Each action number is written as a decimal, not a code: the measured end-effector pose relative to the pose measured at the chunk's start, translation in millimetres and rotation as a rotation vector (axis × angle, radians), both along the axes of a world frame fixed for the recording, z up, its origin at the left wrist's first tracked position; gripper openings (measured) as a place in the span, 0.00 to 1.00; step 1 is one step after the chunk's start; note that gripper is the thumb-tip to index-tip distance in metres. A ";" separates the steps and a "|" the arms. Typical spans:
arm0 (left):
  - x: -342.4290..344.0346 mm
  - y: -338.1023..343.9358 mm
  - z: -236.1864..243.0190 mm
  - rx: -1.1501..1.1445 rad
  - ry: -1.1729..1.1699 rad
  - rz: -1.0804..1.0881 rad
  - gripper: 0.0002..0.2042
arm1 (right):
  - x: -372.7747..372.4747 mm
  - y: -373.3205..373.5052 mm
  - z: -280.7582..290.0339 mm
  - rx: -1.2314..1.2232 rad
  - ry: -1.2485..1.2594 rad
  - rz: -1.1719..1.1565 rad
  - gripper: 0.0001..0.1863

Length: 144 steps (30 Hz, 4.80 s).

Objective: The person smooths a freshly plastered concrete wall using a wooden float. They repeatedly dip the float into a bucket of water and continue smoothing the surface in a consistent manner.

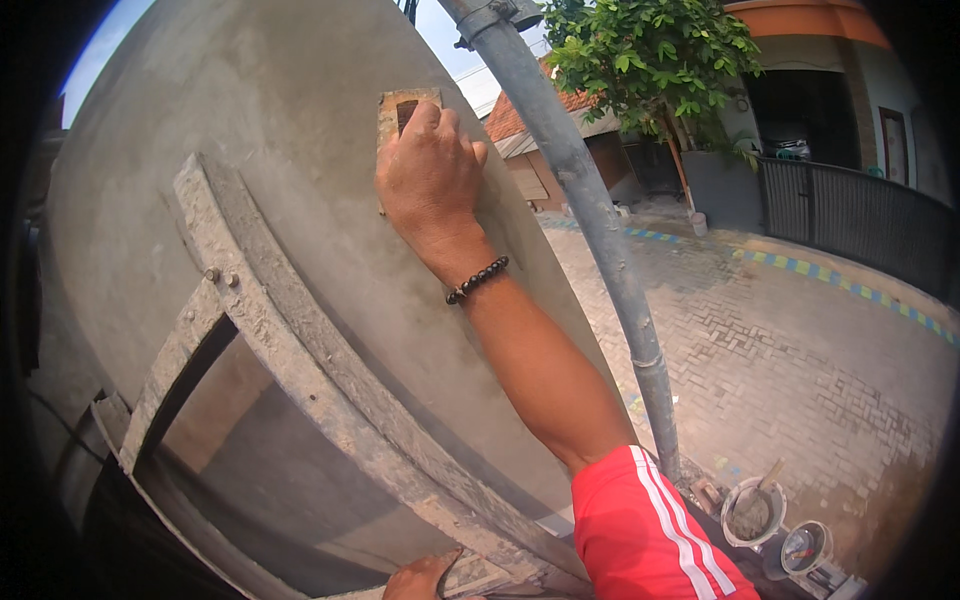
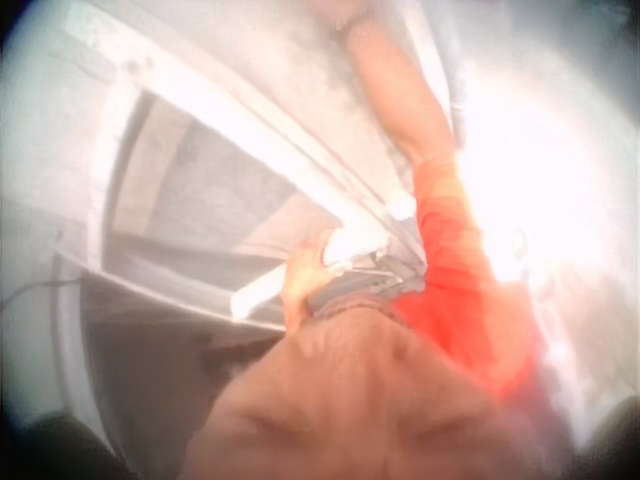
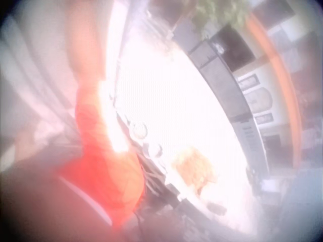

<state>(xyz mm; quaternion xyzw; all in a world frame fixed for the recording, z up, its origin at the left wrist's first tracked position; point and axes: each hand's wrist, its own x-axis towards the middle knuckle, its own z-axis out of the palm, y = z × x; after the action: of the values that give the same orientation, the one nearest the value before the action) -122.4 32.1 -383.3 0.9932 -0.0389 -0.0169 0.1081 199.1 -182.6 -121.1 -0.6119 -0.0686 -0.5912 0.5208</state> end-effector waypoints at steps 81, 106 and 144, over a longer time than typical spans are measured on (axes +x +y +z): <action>4.8 -12.9 28.4 -0.021 0.109 0.104 0.47 | -16.1 -63.8 -158.1 -0.414 0.053 0.149 0.24; -0.3 -15.7 35.1 -0.014 0.090 0.049 0.39 | 2.7 -34.7 -104.1 -0.306 -0.125 0.053 0.25; 0.8 -11.4 20.4 0.054 0.025 0.067 0.47 | -34.7 13.9 -208.1 -0.811 -0.190 0.169 0.29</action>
<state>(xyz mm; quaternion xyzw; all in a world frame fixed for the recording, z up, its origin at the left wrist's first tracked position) -121.6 20.7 -362.9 0.9963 -0.0038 -0.0265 0.0823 164.5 -168.7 -329.2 -0.7024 -0.3932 -0.5253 0.2757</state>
